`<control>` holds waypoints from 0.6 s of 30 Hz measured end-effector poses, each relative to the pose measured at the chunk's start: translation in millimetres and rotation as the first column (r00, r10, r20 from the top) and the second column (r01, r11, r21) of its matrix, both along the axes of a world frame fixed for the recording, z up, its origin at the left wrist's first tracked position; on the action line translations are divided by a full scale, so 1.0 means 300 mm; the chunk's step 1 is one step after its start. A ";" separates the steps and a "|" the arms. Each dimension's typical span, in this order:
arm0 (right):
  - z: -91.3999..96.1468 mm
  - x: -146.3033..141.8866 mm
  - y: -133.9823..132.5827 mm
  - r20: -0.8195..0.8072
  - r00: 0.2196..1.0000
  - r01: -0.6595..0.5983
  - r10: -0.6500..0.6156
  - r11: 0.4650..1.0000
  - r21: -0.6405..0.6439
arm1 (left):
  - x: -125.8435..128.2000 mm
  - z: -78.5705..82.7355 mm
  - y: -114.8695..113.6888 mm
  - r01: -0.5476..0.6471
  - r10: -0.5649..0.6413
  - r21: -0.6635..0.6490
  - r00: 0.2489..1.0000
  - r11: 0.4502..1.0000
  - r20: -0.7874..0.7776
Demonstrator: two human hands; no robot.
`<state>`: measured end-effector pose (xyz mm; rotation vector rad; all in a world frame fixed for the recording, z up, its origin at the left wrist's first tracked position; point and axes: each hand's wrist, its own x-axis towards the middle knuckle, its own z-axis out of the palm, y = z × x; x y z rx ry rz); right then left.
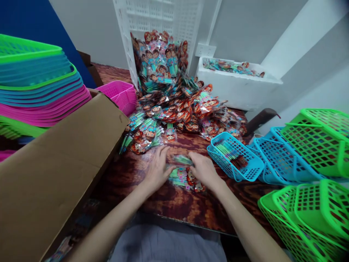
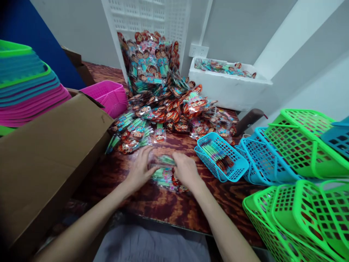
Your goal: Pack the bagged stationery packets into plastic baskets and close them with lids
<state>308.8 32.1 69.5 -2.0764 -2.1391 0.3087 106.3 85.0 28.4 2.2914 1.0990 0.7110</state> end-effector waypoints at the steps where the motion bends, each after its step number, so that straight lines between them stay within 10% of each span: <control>1: 0.008 -0.028 -0.040 0.011 0.999 -0.040 0.040 0.999 0.015 | -0.015 -0.004 -0.021 -0.031 0.034 -0.034 0.994 0.999 0.105; 10: -0.112 -0.205 -0.275 -0.097 0.988 -0.126 0.123 0.992 -0.018 | -0.122 -0.157 -0.386 -0.110 0.174 -0.287 0.963 0.951 0.207; 18: -0.090 -0.161 -0.370 -0.070 0.991 -0.110 0.110 0.994 0.004 | -0.129 -0.205 -0.474 -0.046 0.087 -0.217 0.980 0.975 0.180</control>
